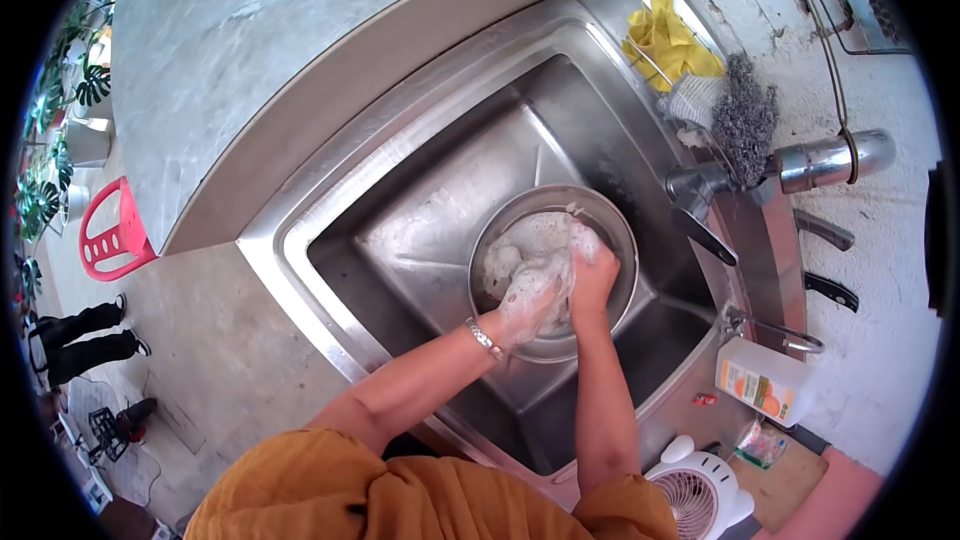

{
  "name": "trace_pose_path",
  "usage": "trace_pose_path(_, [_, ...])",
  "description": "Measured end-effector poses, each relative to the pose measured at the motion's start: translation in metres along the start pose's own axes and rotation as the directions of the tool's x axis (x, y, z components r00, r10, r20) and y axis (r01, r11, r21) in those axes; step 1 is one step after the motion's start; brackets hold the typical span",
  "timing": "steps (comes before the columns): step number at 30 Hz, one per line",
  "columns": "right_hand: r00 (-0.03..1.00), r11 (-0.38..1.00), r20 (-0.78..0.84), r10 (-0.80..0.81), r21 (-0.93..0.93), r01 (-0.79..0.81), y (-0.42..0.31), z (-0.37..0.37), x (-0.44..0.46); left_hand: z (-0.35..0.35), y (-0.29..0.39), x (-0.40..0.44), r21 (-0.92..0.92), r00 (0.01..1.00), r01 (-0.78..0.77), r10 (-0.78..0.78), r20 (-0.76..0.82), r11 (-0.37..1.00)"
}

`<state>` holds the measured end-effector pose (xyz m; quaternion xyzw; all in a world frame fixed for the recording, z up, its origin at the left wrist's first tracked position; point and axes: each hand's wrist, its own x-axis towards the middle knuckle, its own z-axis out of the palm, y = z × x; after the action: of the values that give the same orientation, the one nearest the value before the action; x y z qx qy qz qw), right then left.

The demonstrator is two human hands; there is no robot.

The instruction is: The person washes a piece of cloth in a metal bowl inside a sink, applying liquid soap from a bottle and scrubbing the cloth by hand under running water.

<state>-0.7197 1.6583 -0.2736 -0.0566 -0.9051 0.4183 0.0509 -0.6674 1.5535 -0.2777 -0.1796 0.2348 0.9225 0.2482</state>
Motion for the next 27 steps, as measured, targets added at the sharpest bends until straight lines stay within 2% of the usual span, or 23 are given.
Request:
trace_pose_path(1, [1.000,1.000,0.002,0.000,-0.004,0.000,-0.020,-0.003,-0.006,0.011,0.010,-0.005,-0.066,1.000,-0.012,0.012,0.008,0.998])
trace_pose_path(3, [0.991,0.988,0.061,0.118,0.097,-0.124,-0.062,-0.006,-0.036,0.006,0.018,0.001,-0.145,0.999,-0.031,0.032,0.003,0.989])
trace_pose_path(4, [0.991,0.988,0.062,0.117,0.097,-0.122,-0.067,-0.002,-0.046,-0.009,0.026,0.016,0.110,0.997,0.069,-0.070,0.009,0.992])
trace_pose_path(6, [0.963,0.961,-0.012,-0.270,0.057,0.270,-0.073,0.002,-0.062,-0.021,0.021,0.023,0.361,0.985,0.167,-0.174,-0.013,0.917])
trace_pose_path(7, [0.971,0.968,-0.013,-0.239,0.079,0.239,-0.058,0.004,-0.055,-0.017,0.017,0.018,-0.015,0.980,0.153,-0.149,0.133,0.988])
trace_pose_path(8, [0.971,0.967,-0.017,-0.240,0.082,0.240,-0.043,0.003,-0.039,-0.013,0.012,0.015,-0.391,0.964,0.172,-0.072,0.256,0.904])
trace_pose_path(9, [0.996,0.992,-0.004,-0.093,0.091,0.093,-0.029,0.000,-0.017,0.007,0.017,0.007,-0.212,0.993,-0.010,0.035,0.117,0.977])
trace_pose_path(10, [0.998,0.994,0.010,0.054,0.098,-0.055,-0.025,-0.001,-0.006,0.027,0.022,-0.001,0.017,0.990,-0.141,0.142,-0.026,0.990])
trace_pose_path(12, [0.999,0.995,0.001,0.047,0.092,-0.047,-0.034,-0.002,-0.012,0.007,0.004,0.012,-0.188,0.981,0.051,-0.085,-0.173,0.981])
trace_pose_path(13, [1.000,0.996,0.000,0.029,0.086,-0.029,-0.043,0.000,-0.015,0.000,0.006,0.017,-0.191,0.981,0.047,-0.081,-0.176,0.980])
trace_pose_path(14, [0.999,0.996,0.015,0.032,0.082,-0.033,-0.054,0.002,-0.031,-0.010,0.010,0.020,0.163,0.987,0.071,-0.045,-0.156,0.984])
trace_pose_path(16, [0.968,0.968,0.037,-0.250,-0.007,0.250,-0.072,0.006,-0.061,-0.013,0.019,0.019,0.503,0.993,0.078,-0.023,-0.115,0.861])
trace_pose_path(17, [0.968,0.968,0.033,-0.249,-0.009,0.250,-0.066,0.006,-0.060,-0.011,0.023,0.017,0.745,0.984,-0.137,0.173,0.030,0.653])
trace_pose_path(18, [0.976,0.976,0.015,-0.216,-0.004,0.216,-0.052,0.007,-0.057,-0.009,0.026,0.016,0.879,0.923,-0.330,0.312,0.224,0.345])
trace_pose_path(20, [0.983,0.983,-0.009,-0.183,0.004,0.183,-0.024,0.004,-0.041,-0.010,0.009,0.024,0.630,0.899,-0.436,0.345,0.271,0.642])
trace_pose_path(21, [0.995,0.995,-0.017,-0.097,0.019,0.097,-0.008,0.000,-0.024,0.015,0.018,0.015,0.383,0.972,-0.211,0.233,-0.012,0.899])
trace_pose_path(22, [1.000,0.999,-0.022,-0.009,0.035,0.010,-0.003,-0.005,-0.012,0.028,0.024,0.010,0.026,0.971,-0.007,0.013,-0.237,1.000])
trace_pose_path(23, [1.000,0.999,-0.025,-0.005,0.036,0.006,-0.001,-0.009,-0.009,0.017,0.021,0.014,0.110,0.995,0.073,-0.065,-0.074,0.991])
trace_pose_path(24, [0.982,0.949,0.009,0.187,0.255,-0.183,-0.008,-0.015,-0.005,0.019,0.026,0.011,0.113,0.995,0.076,-0.068,-0.072,0.991])
trace_pose_path(25, [0.931,0.819,0.087,0.354,0.452,-0.354,-0.016,-0.021,0.000,0.025,0.033,0.008,0.114,0.991,0.082,-0.069,-0.111,0.990])
trace_pose_path(26, [0.931,0.820,0.091,0.354,0.448,-0.356,-0.023,-0.028,-0.001,0.027,0.037,0.005,0.110,0.985,0.091,-0.073,-0.154,0.990])
trace_pose_path(27, [0.906,0.724,0.121,0.405,0.564,-0.398,-0.030,-0.036,-0.004,0.026,0.039,0.006,0.105,0.985,0.092,-0.075,-0.155,0.990])
